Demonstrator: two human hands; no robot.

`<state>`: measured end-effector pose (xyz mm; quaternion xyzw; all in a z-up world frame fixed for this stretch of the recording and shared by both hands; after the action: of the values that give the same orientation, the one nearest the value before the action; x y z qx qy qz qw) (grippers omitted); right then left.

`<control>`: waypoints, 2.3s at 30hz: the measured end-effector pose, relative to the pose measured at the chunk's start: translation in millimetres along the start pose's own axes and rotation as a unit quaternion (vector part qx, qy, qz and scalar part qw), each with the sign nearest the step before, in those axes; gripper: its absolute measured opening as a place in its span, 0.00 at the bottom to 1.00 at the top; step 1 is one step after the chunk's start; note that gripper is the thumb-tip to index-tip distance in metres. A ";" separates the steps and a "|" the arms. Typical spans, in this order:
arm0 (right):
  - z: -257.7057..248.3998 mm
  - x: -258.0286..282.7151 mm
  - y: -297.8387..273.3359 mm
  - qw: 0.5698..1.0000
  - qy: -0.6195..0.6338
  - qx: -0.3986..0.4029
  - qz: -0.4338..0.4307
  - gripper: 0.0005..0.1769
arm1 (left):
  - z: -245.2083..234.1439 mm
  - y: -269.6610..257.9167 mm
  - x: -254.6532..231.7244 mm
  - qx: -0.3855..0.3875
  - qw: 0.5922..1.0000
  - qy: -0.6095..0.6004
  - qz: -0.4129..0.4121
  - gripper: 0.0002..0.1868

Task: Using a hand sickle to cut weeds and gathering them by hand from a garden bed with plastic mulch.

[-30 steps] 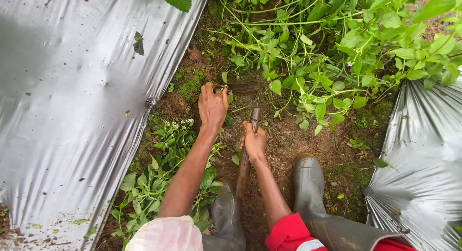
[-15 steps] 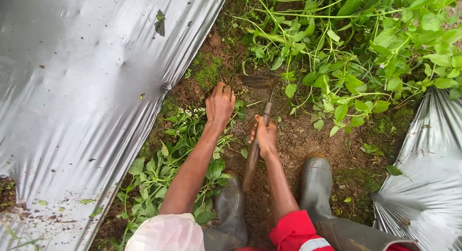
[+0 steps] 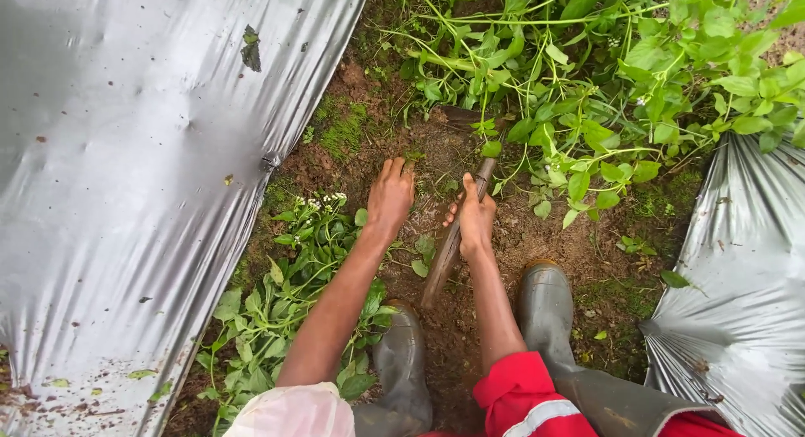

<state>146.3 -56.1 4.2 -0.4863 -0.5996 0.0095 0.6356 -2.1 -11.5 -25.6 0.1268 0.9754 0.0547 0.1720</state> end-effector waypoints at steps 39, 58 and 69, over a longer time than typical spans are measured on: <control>-92.2 18.3 26.6 0.987 0.115 -0.102 0.049 0.13 | 39.8 52.4 -127.0 0.031 0.996 -0.082 0.022 0.11; -121.6 37.2 50.6 0.977 0.153 -0.145 0.039 0.13 | 33.9 58.1 -145.5 0.179 0.911 -0.351 -0.120 0.11; -140.6 16.3 83.9 0.971 0.157 -0.170 0.061 0.16 | 115.0 75.5 -182.2 -0.045 0.989 -0.139 -0.034 0.31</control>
<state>307.3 -87.6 -9.3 -0.6181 -0.4547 -0.1305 0.6278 220.9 19.9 -63.2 0.0916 0.9422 0.0749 0.3135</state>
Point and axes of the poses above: each hand's wrist, its own y-axis towards the middle knuckle, its own z-axis out of the palm, x = y × z, the point moved 2 cm from there along y, towards the middle knuckle, and after that the axes turned 13 degrees about -x, right-handed, at the moved point
